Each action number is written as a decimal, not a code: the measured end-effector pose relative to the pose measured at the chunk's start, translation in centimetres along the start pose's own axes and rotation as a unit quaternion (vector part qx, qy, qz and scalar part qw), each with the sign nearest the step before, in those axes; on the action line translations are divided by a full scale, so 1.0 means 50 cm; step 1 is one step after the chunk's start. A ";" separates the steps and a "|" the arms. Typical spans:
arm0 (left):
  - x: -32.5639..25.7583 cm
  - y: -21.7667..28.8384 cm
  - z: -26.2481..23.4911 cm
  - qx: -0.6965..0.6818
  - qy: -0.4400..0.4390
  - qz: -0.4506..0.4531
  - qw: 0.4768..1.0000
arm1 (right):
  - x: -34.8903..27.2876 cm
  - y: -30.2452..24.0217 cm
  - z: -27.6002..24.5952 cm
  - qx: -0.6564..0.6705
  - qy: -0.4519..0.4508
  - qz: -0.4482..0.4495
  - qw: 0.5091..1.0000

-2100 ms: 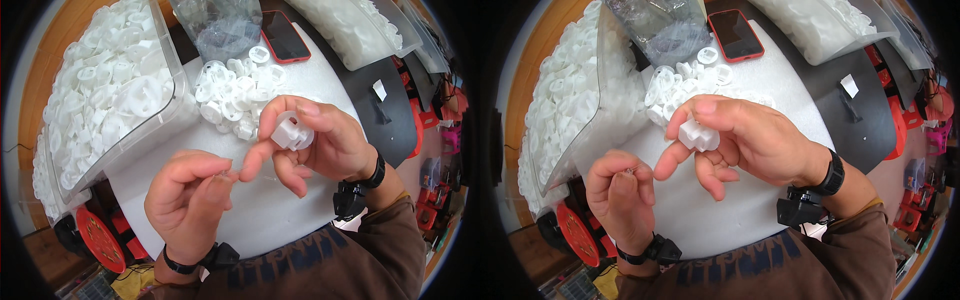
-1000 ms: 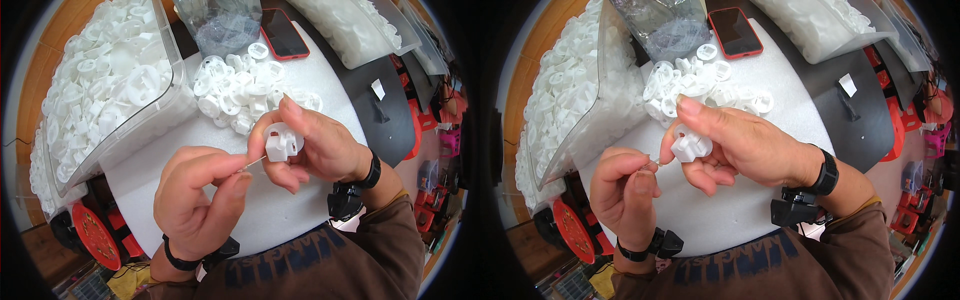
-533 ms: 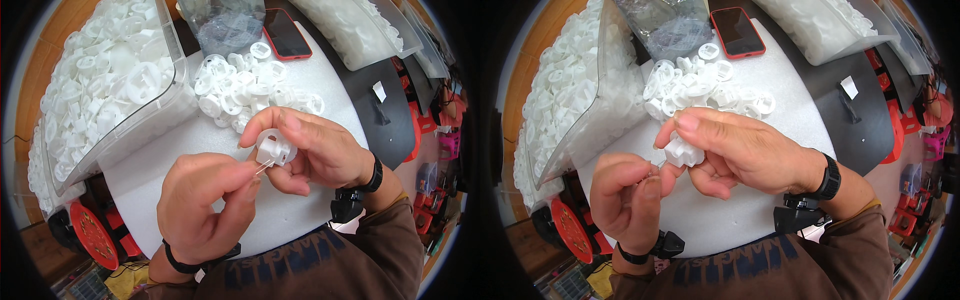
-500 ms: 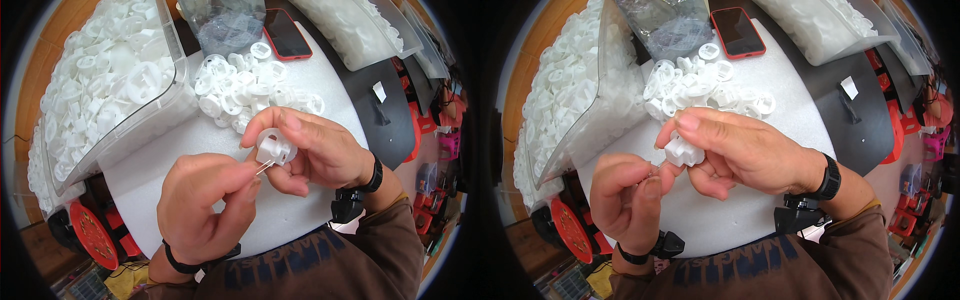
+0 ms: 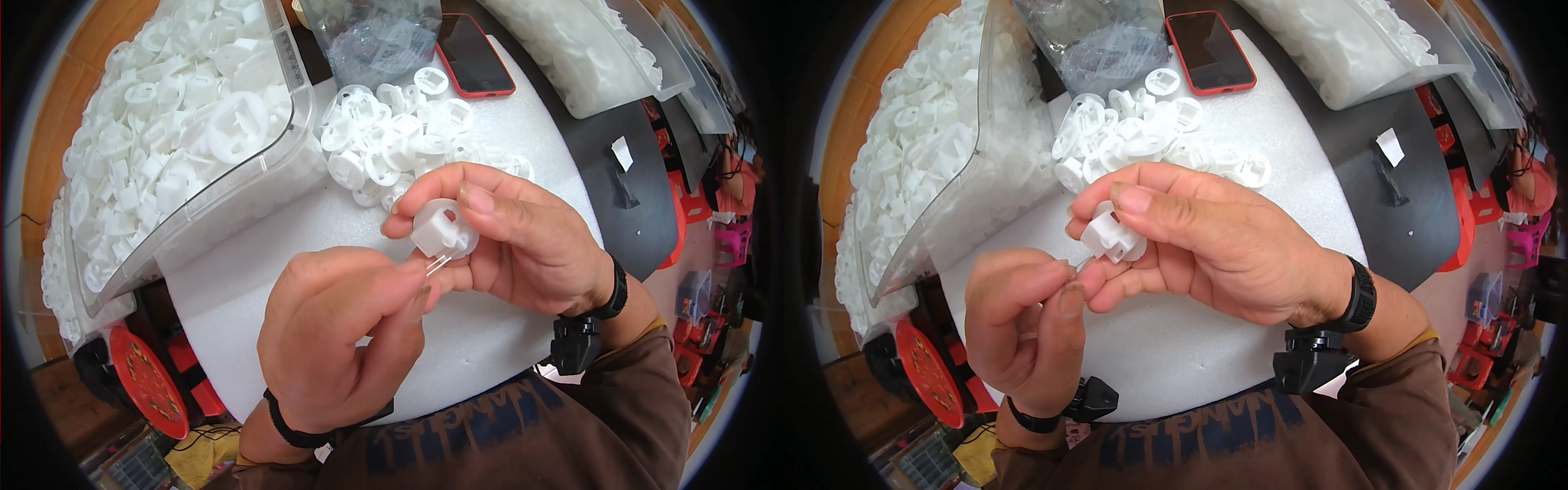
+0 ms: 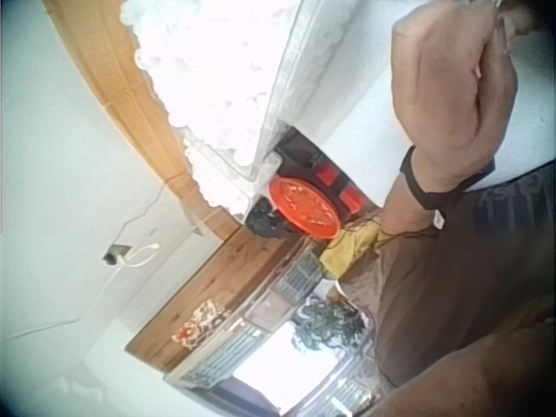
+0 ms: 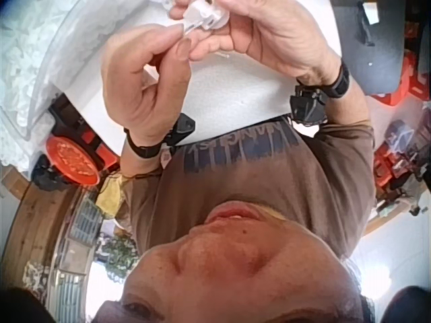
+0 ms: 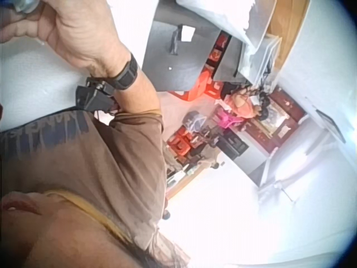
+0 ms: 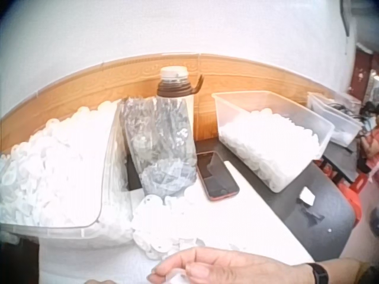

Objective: Assembling small metal pins into white plastic housings in a manufacturing setting.

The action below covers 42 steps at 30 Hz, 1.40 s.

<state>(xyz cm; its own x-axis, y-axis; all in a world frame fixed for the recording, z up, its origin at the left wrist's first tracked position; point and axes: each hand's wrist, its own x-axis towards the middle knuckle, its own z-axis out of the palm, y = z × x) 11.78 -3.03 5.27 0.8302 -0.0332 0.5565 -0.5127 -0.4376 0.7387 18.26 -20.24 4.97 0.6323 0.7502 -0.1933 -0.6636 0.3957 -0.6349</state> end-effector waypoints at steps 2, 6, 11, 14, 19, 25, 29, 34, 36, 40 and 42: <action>0.000 0.001 -0.001 0.001 0.003 0.003 1.000 | -0.002 -0.003 0.004 -0.016 0.008 0.012 1.000; 0.002 0.004 -0.006 0.019 -0.012 0.001 1.000 | -0.001 -0.006 0.006 -0.025 0.013 0.017 0.999; -0.002 -0.004 -0.003 0.004 -0.006 0.024 1.000 | -0.001 -0.005 0.013 -0.045 0.015 0.012 0.999; -0.003 -0.005 -0.001 0.016 -0.023 0.019 0.999 | -0.002 -0.002 0.016 -0.049 0.028 0.010 0.998; -0.003 -0.007 0.003 0.012 -0.009 0.012 1.000 | -0.002 -0.002 0.018 -0.064 0.032 0.010 0.997; -0.002 -0.006 0.000 0.021 -0.024 0.011 0.999 | 0.000 0.000 0.018 -0.076 0.043 0.001 0.996; 0.000 -0.008 -0.001 0.037 -0.023 0.024 0.999 | 0.000 0.000 0.015 -0.132 0.051 -0.022 0.990; -0.002 -0.007 0.003 0.048 -0.023 0.026 0.998 | -0.004 0.011 0.013 -0.214 0.044 -0.106 0.970; 0.000 -0.005 0.002 0.038 -0.030 0.014 0.999 | -0.004 0.018 0.010 -0.232 0.034 -0.137 0.962; -0.004 0.000 0.002 -0.012 -0.038 -0.046 0.998 | -0.004 0.027 0.004 -0.262 0.021 -0.206 0.943; -0.005 0.006 0.001 -0.029 -0.040 -0.068 0.996 | -0.001 0.029 -0.002 -0.268 0.008 -0.221 0.938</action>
<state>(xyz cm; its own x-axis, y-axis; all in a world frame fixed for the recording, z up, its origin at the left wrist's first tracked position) 11.43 -3.18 5.34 0.9067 -0.0488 0.4190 -0.4035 -0.3904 0.8275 17.30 -19.77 4.01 0.8070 0.5657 0.1694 -0.0407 0.3394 -0.9397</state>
